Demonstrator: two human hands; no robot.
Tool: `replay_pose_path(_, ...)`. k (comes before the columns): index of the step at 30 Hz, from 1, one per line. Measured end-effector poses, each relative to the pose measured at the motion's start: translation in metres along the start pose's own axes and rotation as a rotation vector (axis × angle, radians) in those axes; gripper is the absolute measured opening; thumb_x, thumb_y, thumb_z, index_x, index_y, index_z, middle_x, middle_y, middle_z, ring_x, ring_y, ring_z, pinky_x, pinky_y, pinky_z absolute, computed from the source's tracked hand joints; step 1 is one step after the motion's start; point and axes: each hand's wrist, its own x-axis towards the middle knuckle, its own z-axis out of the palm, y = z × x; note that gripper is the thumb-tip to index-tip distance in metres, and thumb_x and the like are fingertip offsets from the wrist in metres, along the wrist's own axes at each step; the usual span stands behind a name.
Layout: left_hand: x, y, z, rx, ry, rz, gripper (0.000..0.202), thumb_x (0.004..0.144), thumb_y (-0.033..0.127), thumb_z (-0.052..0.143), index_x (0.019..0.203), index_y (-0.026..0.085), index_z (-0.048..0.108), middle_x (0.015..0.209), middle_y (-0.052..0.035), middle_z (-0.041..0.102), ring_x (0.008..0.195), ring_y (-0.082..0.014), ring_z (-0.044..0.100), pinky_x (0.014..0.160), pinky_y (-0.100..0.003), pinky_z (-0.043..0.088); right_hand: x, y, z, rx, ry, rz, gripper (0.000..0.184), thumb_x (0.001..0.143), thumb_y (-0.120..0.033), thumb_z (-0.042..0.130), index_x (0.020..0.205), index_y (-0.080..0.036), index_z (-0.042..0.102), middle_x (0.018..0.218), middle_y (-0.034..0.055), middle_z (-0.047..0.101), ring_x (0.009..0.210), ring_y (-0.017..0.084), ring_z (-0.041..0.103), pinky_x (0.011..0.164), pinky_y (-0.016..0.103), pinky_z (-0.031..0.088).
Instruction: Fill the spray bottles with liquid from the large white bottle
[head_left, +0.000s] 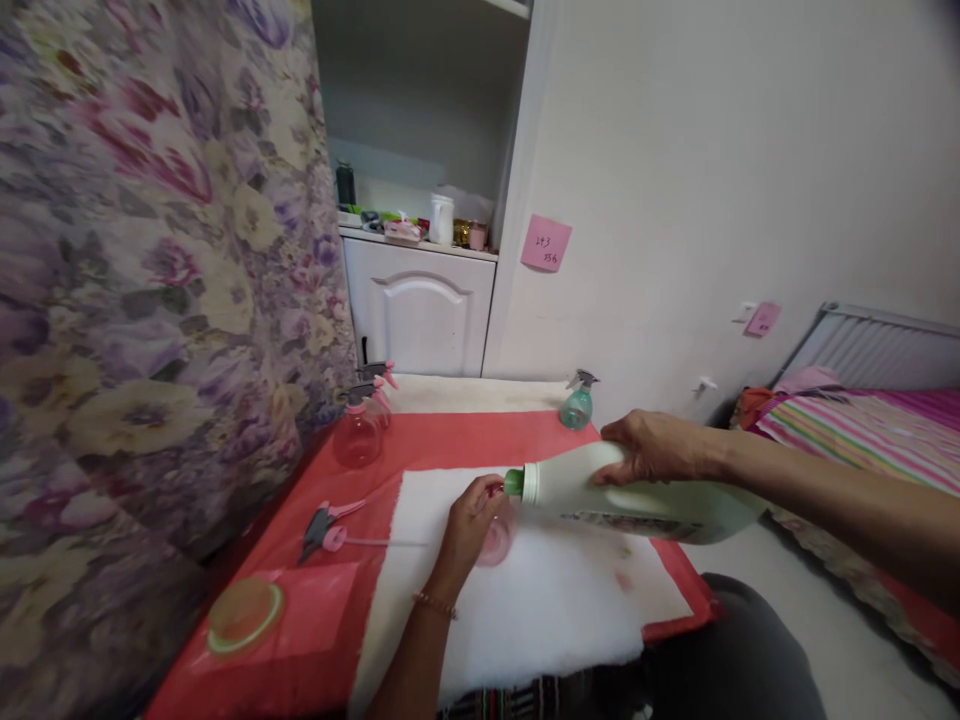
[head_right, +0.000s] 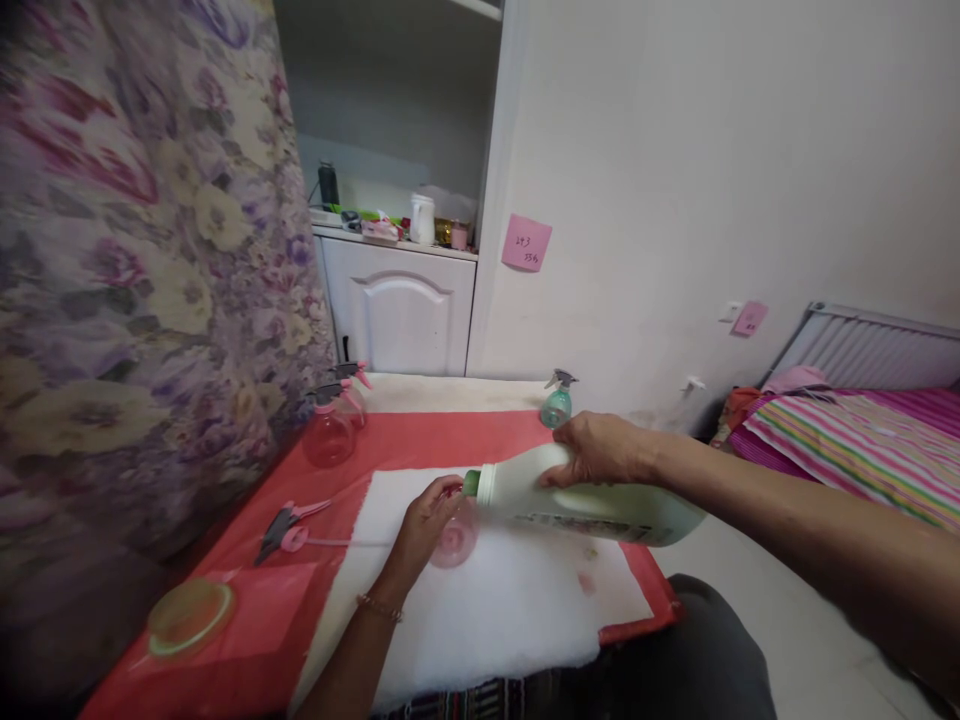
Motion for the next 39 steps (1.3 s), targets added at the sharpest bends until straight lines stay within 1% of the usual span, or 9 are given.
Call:
replay_pose_path(7, 0.0, -0.0014, -0.0006, 0.005, 0.006, -0.008, 0.021, 0.084, 0.033, 0.06, 0.1, 0.02, 0.065, 0.097, -0.0043, 0.069, 0.095, -0.0209, 0.063, 0.087, -0.031, 0.045, 0.0018, 0.0021, 0.0014, -0.008, 0.006, -0.003, 0.042, 0.075, -0.063, 0.061, 0.073, -0.021, 0.057, 0.062, -0.0005, 0.058, 0.055, 0.014, 0.049, 0.053, 0.027, 0.036)
replay_pose_path(16, -0.0011, 0.0033, 0.001, 0.004, 0.015, -0.014, 0.022, 0.083, 0.035, 0.06, 0.099, 0.021, 0.066, 0.096, -0.0033, 0.069, 0.094, -0.0204, 0.064, 0.086, -0.03, 0.047, 0.0025, 0.0036, 0.0013, -0.018, 0.011, -0.015, 0.043, 0.075, -0.065, 0.06, 0.072, -0.022, 0.056, 0.062, -0.0008, 0.058, 0.055, 0.015, 0.051, 0.053, 0.027, 0.036)
replay_pose_path(20, -0.0008, 0.0023, 0.0005, 0.009, 0.014, -0.022, 0.023, 0.083, 0.035, 0.061, 0.1, 0.021, 0.066, 0.098, -0.004, 0.069, 0.095, -0.0208, 0.064, 0.086, -0.03, 0.047, 0.0016, 0.0024, 0.0009, -0.021, 0.01, -0.02, 0.043, 0.075, -0.065, 0.06, 0.071, -0.022, 0.056, 0.062, -0.0014, 0.057, 0.054, 0.014, 0.051, 0.053, 0.028, 0.036)
replay_pose_path(26, 0.0011, 0.0006, 0.0005, 0.01, 0.012, -0.021, 0.023, 0.082, 0.035, 0.061, 0.099, 0.021, 0.065, 0.098, -0.0043, 0.07, 0.095, -0.0207, 0.064, 0.087, -0.03, 0.046, 0.0015, 0.0009, -0.0011, -0.018, 0.003, 0.003, 0.043, 0.075, -0.064, 0.061, 0.073, -0.022, 0.058, 0.064, -0.0003, 0.059, 0.056, 0.015, 0.052, 0.054, 0.028, 0.037)
replay_pose_path(32, -0.0001, 0.0048, 0.0006, 0.013, 0.013, -0.023, 0.023, 0.083, 0.036, 0.06, 0.098, 0.021, 0.066, 0.097, -0.004, 0.07, 0.095, -0.0212, 0.064, 0.086, -0.031, 0.047, 0.0019, 0.003, 0.0002, -0.026, 0.009, -0.017, 0.044, 0.075, -0.066, 0.06, 0.072, -0.022, 0.057, 0.063, -0.0005, 0.058, 0.054, 0.015, 0.051, 0.053, 0.028, 0.036)
replay_pose_path(39, -0.0007, 0.002, 0.0006, 0.015, 0.021, -0.026, 0.024, 0.083, 0.037, 0.061, 0.1, 0.021, 0.067, 0.098, -0.0042, 0.07, 0.096, -0.0215, 0.064, 0.086, -0.031, 0.047, -0.0004, -0.0013, -0.0035, -0.023, -0.004, -0.032, 0.044, 0.076, -0.066, 0.058, 0.072, -0.022, 0.057, 0.062, -0.0007, 0.057, 0.055, 0.015, 0.05, 0.054, 0.028, 0.036)
